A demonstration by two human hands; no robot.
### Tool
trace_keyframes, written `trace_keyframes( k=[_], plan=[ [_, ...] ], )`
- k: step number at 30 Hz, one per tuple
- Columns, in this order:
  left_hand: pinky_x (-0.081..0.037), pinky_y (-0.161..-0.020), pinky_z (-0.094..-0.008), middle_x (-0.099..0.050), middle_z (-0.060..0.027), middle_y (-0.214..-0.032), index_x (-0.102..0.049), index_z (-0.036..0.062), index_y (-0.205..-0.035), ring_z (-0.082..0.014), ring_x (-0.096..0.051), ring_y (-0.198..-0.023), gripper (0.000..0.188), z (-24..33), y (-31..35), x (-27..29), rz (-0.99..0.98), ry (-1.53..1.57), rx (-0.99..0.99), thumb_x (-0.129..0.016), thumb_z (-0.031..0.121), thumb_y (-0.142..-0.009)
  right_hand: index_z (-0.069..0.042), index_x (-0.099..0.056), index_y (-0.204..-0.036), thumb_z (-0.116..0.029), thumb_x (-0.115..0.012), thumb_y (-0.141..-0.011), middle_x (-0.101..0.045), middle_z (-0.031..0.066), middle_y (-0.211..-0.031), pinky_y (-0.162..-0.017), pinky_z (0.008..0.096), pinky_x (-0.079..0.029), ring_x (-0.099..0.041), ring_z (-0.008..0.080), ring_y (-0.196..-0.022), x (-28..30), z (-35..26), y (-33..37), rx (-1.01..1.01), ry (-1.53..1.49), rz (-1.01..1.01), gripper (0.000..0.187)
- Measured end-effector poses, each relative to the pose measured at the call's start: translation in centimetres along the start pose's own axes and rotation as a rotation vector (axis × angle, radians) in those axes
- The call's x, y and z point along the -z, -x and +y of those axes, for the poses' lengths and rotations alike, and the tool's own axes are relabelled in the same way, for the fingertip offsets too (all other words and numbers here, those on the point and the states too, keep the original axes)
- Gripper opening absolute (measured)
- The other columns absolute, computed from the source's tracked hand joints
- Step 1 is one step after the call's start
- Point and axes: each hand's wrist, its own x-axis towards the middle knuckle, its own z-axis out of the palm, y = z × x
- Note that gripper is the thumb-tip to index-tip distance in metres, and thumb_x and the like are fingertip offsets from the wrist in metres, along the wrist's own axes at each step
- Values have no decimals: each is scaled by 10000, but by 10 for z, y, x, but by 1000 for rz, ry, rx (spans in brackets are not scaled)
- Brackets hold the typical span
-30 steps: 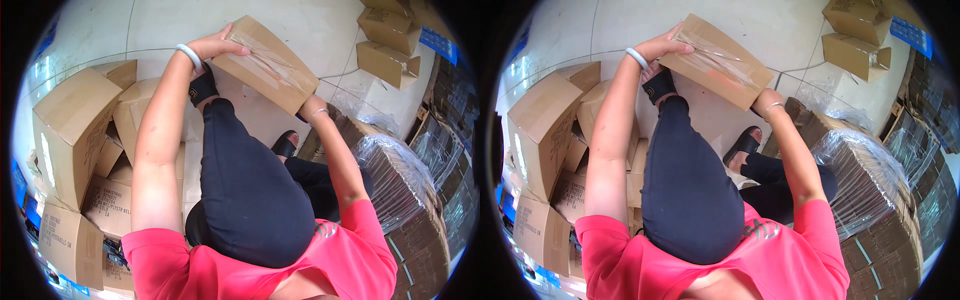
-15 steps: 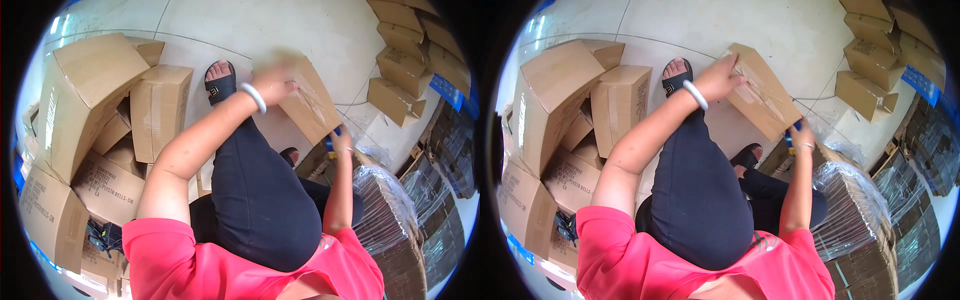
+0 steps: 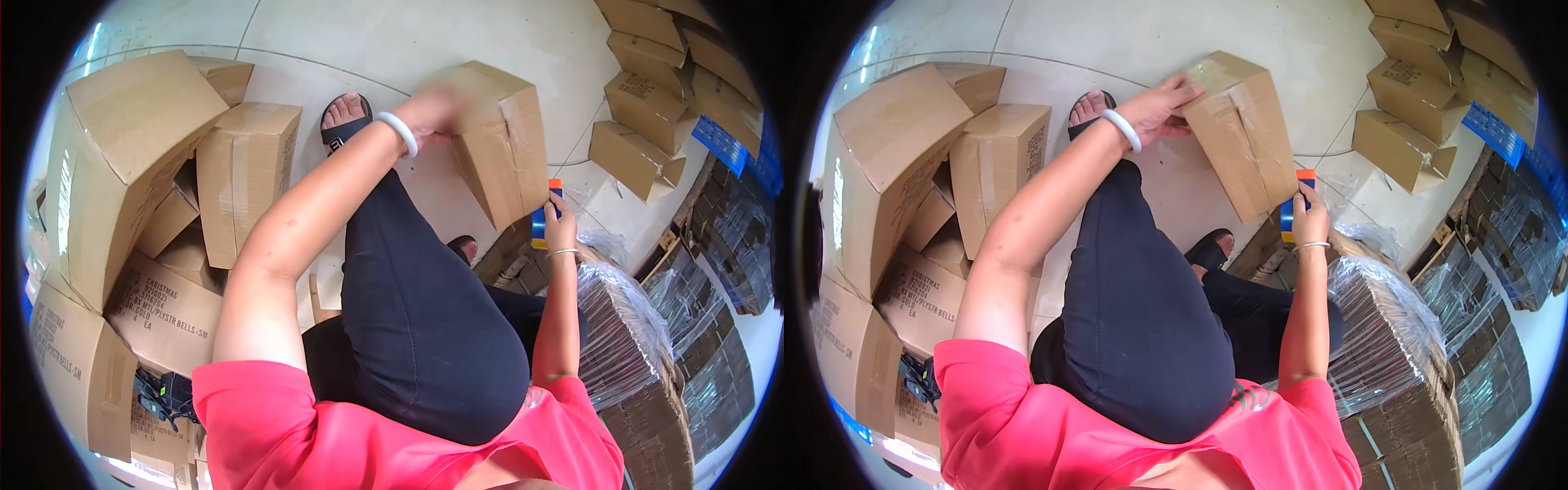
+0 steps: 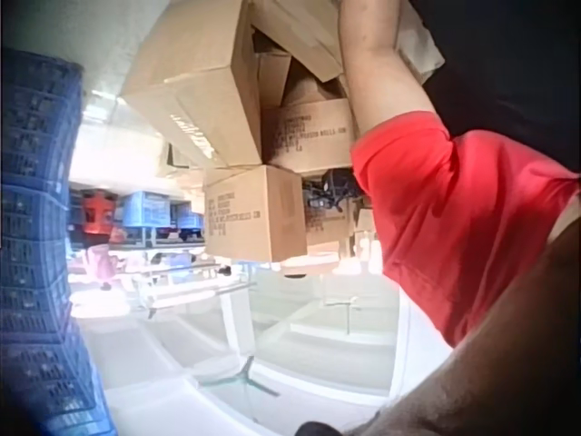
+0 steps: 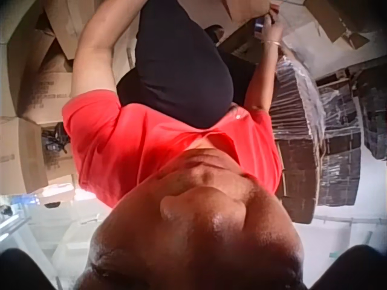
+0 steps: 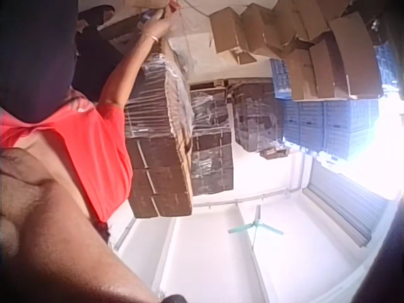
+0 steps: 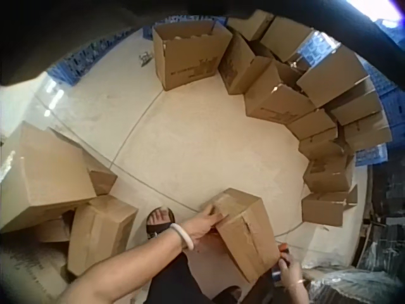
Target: Packing small containers into cardboard boxes and sealing them with a tape dispenser.
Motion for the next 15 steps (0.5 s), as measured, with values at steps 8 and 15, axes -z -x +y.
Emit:
trace_keyframes(
  k=[8,15],
  plan=[
    [-311,-1046,-376,-339,-267,-1354,-169,5,-1418,-367,-379,-1249,901,34,57,-55,46,-1043,-671,-706,223,-727,-45,-599,-1073,-172,-570,-831,-620,245,-914,-782,404,-475,-585,402,-925,-27,-51,11,161,-57,-146,275],
    [-325,-1029,-438,-341,-232,-1368,-249,107,-1412,-397,-366,-1250,914,34,45,-45,159,-1089,-817,-761,171,-657,-13,-551,-1154,-141,-534,-890,-643,175,-985,-814,298,-457,-615,201,-919,7,-113,-23,97,-231,-102,294]
  ],
)
